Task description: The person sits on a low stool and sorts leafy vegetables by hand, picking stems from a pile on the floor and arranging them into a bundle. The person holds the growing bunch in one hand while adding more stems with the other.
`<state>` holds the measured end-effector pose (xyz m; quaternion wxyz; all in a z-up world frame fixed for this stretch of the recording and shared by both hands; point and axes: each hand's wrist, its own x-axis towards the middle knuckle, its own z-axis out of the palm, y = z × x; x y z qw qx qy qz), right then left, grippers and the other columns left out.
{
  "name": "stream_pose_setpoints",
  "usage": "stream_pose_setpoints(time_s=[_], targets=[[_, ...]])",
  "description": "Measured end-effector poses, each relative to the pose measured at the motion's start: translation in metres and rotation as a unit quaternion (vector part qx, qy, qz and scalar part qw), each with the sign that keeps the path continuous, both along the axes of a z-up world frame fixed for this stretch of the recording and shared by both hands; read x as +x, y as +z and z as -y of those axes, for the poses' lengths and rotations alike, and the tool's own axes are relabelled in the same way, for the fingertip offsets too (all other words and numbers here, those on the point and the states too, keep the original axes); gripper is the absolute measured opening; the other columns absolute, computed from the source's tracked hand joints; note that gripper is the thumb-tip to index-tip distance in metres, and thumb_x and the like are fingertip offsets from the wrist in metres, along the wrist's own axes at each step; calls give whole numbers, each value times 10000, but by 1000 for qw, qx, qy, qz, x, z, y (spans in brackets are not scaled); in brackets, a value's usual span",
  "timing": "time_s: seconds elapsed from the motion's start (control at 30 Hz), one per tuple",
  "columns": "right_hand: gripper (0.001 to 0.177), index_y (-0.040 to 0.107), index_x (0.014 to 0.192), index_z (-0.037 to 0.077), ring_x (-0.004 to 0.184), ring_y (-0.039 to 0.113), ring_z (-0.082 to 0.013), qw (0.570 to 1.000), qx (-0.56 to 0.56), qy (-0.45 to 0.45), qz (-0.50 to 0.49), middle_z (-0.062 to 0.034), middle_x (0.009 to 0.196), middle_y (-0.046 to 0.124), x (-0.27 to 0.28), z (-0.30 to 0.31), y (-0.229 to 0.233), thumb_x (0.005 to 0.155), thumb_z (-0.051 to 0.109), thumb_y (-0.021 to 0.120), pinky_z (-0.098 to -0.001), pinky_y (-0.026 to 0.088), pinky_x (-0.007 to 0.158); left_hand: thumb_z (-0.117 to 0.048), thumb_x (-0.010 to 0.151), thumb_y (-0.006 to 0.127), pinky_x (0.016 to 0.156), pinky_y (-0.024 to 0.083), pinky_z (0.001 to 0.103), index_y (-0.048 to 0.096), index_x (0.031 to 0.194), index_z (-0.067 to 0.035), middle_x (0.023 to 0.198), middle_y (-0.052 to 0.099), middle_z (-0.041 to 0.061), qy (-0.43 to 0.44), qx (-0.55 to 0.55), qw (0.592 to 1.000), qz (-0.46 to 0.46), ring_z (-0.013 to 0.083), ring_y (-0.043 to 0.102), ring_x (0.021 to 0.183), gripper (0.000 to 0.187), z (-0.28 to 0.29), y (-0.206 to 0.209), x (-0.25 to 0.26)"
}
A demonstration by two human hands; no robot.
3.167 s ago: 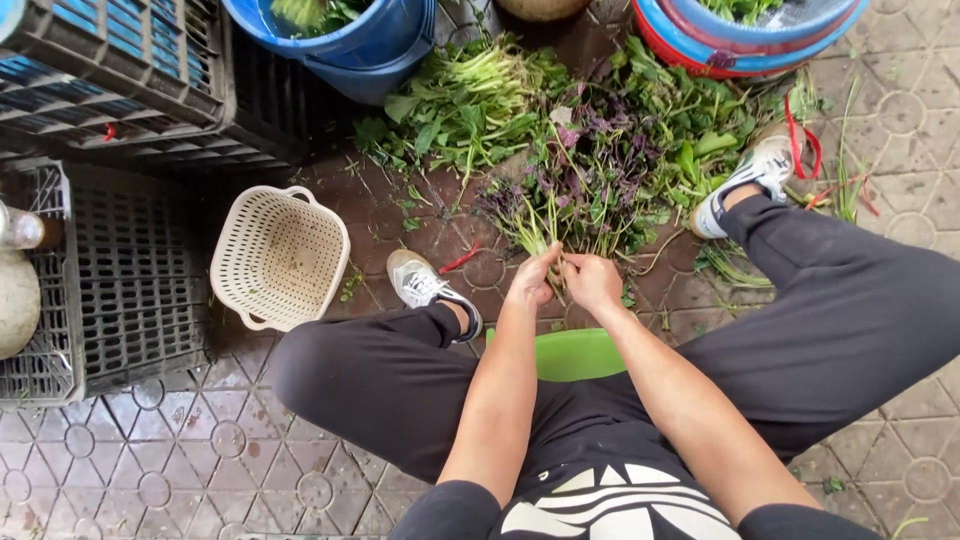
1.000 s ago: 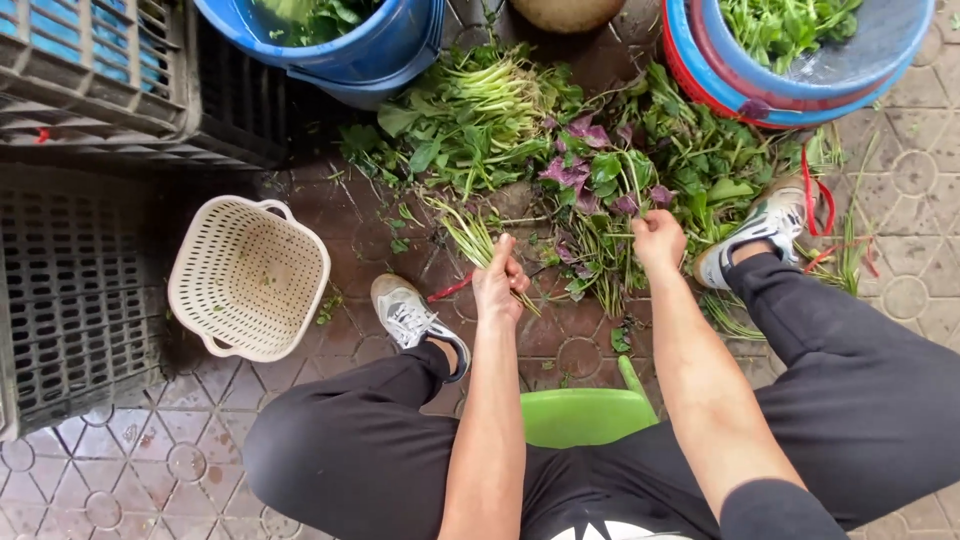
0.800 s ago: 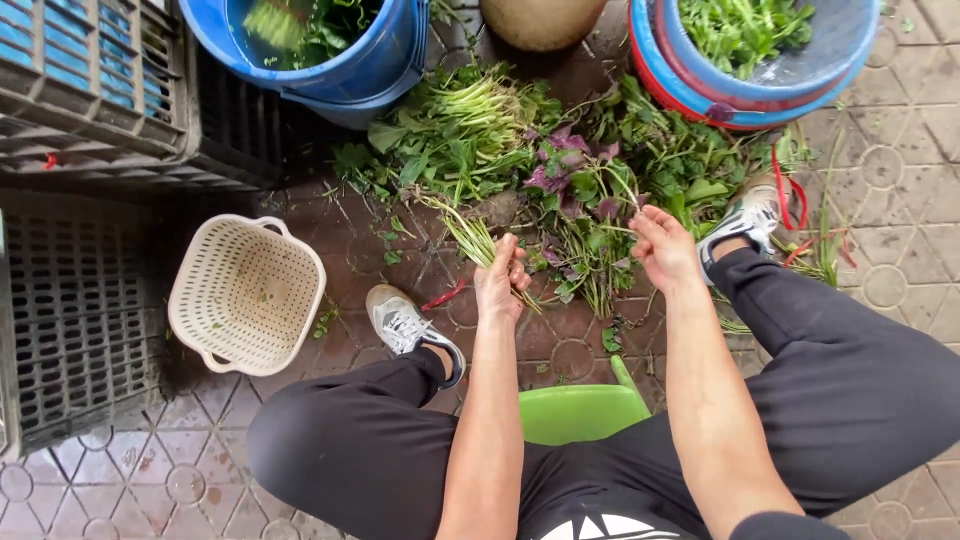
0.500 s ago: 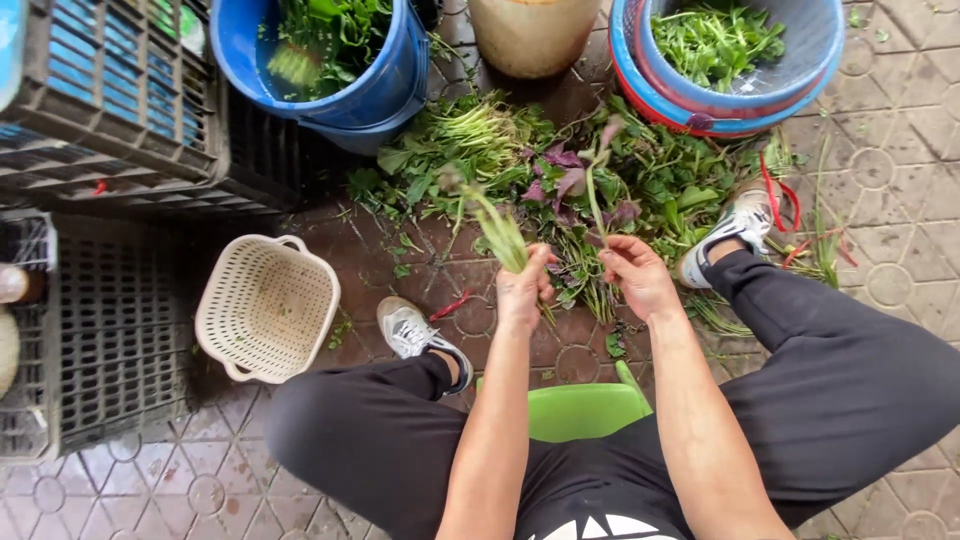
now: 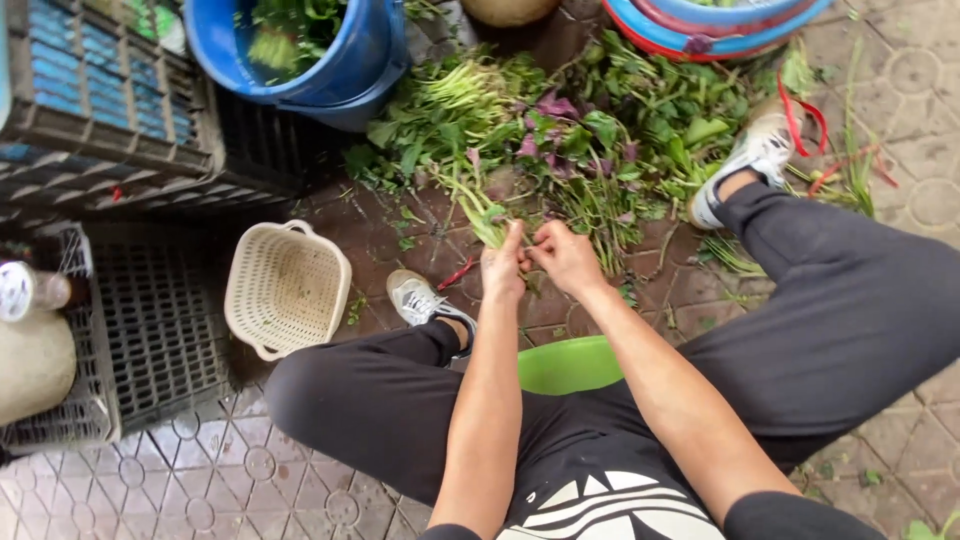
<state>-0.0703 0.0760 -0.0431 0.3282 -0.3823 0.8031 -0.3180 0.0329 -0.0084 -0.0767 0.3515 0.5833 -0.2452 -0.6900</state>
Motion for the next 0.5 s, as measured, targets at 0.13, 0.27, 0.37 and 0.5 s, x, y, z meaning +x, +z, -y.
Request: stream_pose_setpoints(time_s=[0.13, 0.27, 0.37, 0.5], targets=[[286, 684, 1106, 229, 929, 823, -197, 999, -33, 13, -2, 78, 894, 848, 7, -6, -11, 942, 406, 837, -418, 638, 879, -309, 931, 921, 326, 441, 226, 763, 892, -49, 545, 541, 39, -38, 10, 999, 19, 88, 497, 402, 307, 7, 57, -1], [300, 702, 1080, 184, 979, 816, -266, 997, 30, 67, 33, 37, 920, 859, 14, -25, -34, 884, 345, 862, -456, 643, 897, -294, 1004, 838, 380, 499, 228, 774, 933, -99, 666, 650, 56, 9, -37, 999, 36, 104, 581, 529, 217, 22, 38, 8], [597, 722, 1261, 200, 1126, 791, -344, 971, 205, 124, 20, -34, 1125, 843, -6, -64, -123, 753, 395, 966, -523, 664, 929, -213, 1073, 761, 601, 635, 304, 730, 1105, -78, 903, 793, 118, 32, -58, 998, -15, 171, 743, 764, 143, 39, 1, 14], [218, 871, 829, 205, 581, 783, -266, 940, 306, -95, 114, 0, 563, 749, -51, -82, -88, 872, 357, 720, -436, 657, 721, -45, 1070, 707, 757, 745, 438, 625, 1320, -93, 1149, 824, 198, -5, -34, 994, -109, 251, 829, 849, 267, 37, 22, 12]])
